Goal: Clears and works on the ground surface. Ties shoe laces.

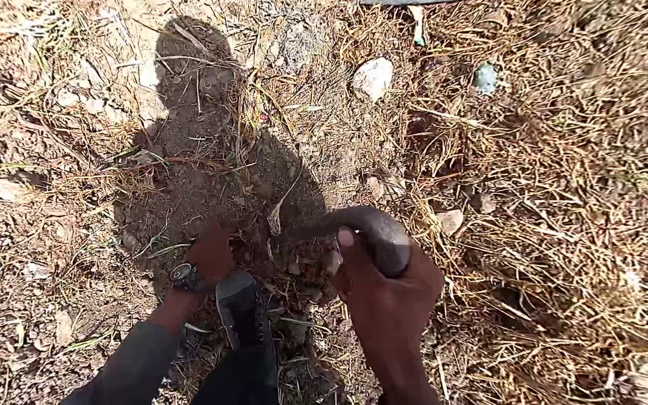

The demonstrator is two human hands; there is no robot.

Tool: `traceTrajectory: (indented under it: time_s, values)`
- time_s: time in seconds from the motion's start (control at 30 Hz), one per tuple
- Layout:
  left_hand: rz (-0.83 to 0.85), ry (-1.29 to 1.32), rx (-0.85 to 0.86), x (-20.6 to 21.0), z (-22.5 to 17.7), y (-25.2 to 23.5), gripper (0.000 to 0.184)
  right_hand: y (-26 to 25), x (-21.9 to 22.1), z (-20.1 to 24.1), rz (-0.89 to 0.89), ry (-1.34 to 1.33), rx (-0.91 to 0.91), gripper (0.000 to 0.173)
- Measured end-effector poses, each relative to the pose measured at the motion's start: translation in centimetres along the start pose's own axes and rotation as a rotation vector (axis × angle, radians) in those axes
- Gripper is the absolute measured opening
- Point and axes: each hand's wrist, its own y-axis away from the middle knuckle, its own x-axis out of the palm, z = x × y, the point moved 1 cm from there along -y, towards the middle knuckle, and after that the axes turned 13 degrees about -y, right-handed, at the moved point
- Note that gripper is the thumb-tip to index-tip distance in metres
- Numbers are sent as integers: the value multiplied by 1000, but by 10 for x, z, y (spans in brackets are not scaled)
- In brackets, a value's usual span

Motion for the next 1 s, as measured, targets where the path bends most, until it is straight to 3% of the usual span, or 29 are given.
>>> traceTrajectory:
  time_s: [0.1, 0.17, 0.3, 0.4, 0.47, 0.6, 0.63, 0.67, 0.73, 0.8, 0.87, 0.93, 1.0]
  values:
    - [12, -8, 41, -22, -9, 6, 30, -8, 8, -34, -36, -9, -193, 13]
    - [23, -52, 93, -32, -16, 8, 28, -17, 12, -51, 40, 117, -137, 16]
    - [21, -155, 160, -31, -25, -16, 27, -24, 1, 0, 87, 230, -63, 16]
    - [-42, -113, 147, -29, -35, -28, 24, -17, -5, 24, -22, 43, -139, 13]
    - [-110, -70, 130, -35, -44, -28, 26, -17, 3, 0, -50, -15, -181, 12]
    - [-406, -128, 265, -33, -57, -17, 21, -20, 18, -57, 142, 230, -50, 13]
    - [-346, -184, 269, -40, -71, -20, 19, -18, 14, -58, 152, 234, -23, 15]
    - [-299, -245, 271, -37, -83, -26, 17, -13, 7, -53, 124, 213, -13, 14]
    - [-412, -319, 348, 0, -89, -43, 12, -3, -12, -29, -9, 98, -13, 13]
    - [-174, -348, 323, 6, -99, -40, 15, 12, -29, -9, -168, -52, -25, 19]
    - [-68, -322, 303, 9, -98, -43, 17, 18, -36, -12, -298, -146, -125, 21]
    - [-189, -277, 344, 28, -81, -49, 20, 6, -34, -42, -349, -155, -210, 16]
    - [-310, -234, 394, 40, -67, -51, 17, -14, -31, -70, -320, -93, -133, 15]
